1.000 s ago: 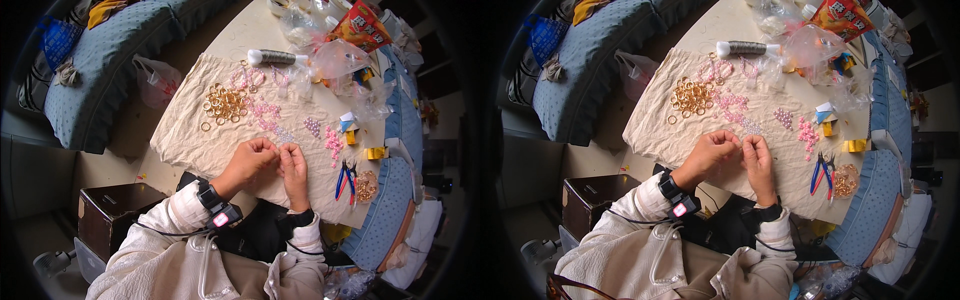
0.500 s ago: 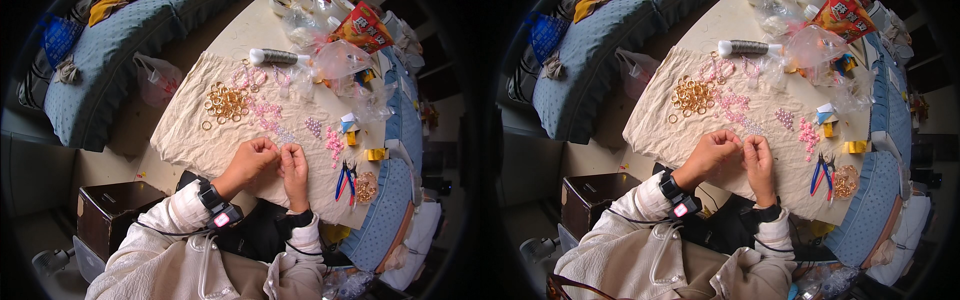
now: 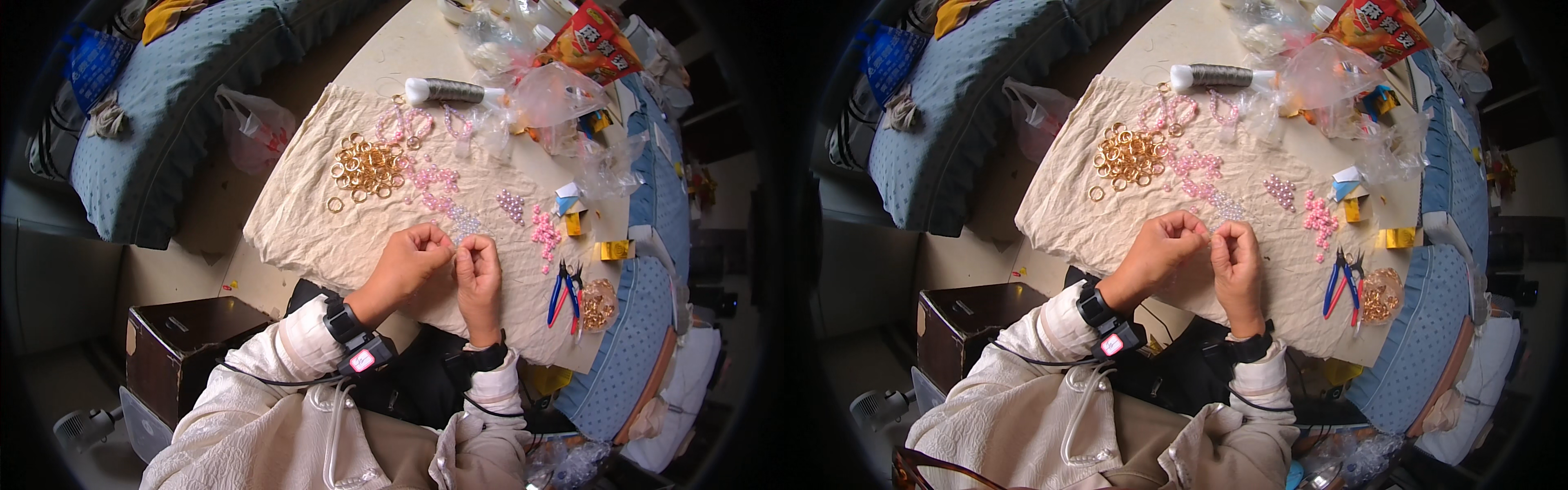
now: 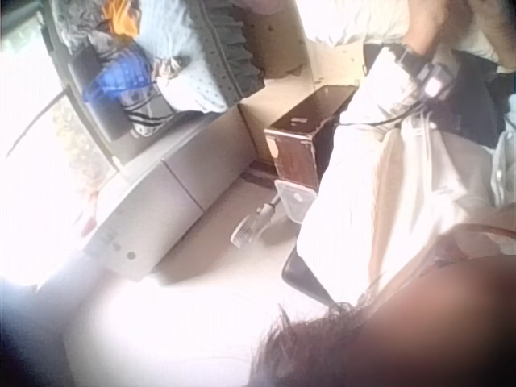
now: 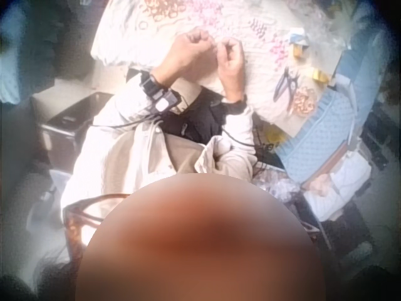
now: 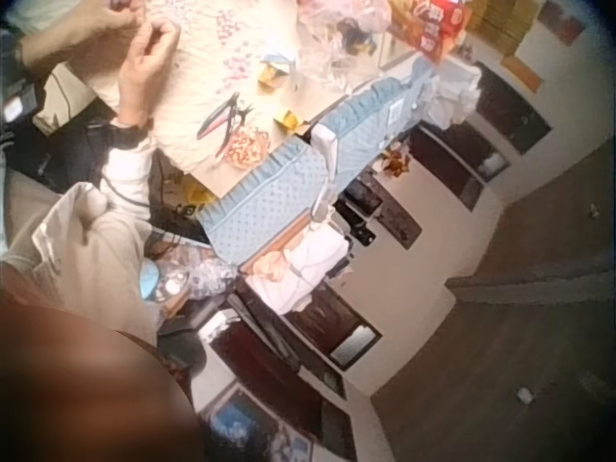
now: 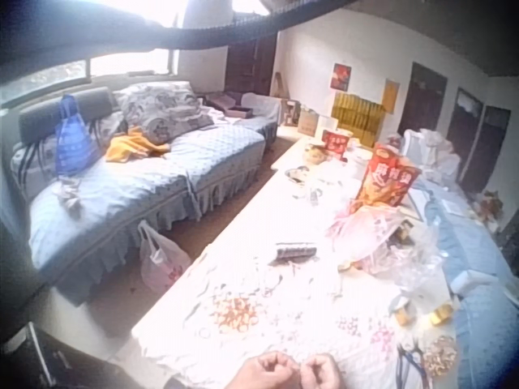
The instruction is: The person assembles a beaded keychain by threading pink and white beads onto a wire, then uses pliers to attach a metal ring and secure the ends. The person handles beads, wire, pliers, and metal rings on a table covered with a cloth.
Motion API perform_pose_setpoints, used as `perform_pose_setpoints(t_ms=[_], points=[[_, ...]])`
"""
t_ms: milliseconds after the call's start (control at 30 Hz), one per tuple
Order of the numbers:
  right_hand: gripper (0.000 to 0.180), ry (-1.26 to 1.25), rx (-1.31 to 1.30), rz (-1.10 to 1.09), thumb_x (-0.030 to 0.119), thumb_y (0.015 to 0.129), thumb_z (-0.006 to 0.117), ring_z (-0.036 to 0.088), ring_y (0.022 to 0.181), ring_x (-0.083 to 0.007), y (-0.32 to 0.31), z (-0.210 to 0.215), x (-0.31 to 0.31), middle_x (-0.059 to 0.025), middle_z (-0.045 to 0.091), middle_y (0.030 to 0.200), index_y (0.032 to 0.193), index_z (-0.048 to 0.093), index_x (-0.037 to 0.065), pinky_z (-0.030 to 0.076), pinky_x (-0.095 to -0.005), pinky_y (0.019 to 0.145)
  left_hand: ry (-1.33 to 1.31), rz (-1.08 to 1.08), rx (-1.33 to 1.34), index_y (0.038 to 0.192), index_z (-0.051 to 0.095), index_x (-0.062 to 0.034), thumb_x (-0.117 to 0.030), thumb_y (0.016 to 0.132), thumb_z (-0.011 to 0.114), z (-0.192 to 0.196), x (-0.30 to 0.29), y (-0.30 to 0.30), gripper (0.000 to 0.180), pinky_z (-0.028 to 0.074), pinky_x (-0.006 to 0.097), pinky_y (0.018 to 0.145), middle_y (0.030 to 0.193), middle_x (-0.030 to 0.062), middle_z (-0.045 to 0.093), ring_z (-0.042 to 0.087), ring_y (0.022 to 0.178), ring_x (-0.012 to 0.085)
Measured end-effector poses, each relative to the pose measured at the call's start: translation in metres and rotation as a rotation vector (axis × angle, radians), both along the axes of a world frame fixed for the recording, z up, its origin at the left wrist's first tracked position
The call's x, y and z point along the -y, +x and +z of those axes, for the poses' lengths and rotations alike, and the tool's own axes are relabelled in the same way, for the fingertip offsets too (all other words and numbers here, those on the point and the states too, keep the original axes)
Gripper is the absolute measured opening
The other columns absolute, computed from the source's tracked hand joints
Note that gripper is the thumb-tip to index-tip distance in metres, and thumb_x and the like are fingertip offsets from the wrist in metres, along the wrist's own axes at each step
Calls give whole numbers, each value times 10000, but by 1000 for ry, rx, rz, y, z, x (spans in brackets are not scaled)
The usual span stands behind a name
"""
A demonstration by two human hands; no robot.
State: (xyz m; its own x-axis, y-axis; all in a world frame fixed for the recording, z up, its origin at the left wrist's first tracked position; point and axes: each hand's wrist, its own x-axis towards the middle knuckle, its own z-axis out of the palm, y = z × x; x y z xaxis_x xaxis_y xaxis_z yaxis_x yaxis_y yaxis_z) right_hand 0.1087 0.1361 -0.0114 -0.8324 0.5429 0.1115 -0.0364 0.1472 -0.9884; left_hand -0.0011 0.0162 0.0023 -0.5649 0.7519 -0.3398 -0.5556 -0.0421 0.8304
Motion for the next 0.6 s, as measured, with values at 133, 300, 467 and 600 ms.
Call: perform_pose_setpoints(t_ms=[133,300,467,600], points=[[86,-45,-12,10,131,1091,581,484,717,-35,1,0,0,45,530,876,1142,536,78,404,-187,645,-28,10,-27,984,678,-51,-110,979,691,1,-1,1,61,393,196,592,802,-77,613,505,688,2],[96,-109,-7,15,130,1090,583,486,717,-34,1,2,0,40,543,886,1147,538,68,403,-184,644,-15,24,-18,984,678,-52,-103,976,697,0,-1,2,55,385,192,590,804,-80,611,497,685,0],[113,-197,-10,27,135,1083,598,486,717,-31,1,3,0,41,551,896,1153,547,63,403,-183,643,7,29,-18,984,679,-54,-100,980,695,-1,-2,2,49,382,192,588,807,-82,610,493,679,0],[121,-238,-29,30,138,1076,614,486,727,-26,-1,7,0,46,558,914,1150,561,58,401,-180,648,13,39,-5,987,671,-46,-99,984,688,0,-1,3,55,404,194,595,804,-63,620,519,678,13]])
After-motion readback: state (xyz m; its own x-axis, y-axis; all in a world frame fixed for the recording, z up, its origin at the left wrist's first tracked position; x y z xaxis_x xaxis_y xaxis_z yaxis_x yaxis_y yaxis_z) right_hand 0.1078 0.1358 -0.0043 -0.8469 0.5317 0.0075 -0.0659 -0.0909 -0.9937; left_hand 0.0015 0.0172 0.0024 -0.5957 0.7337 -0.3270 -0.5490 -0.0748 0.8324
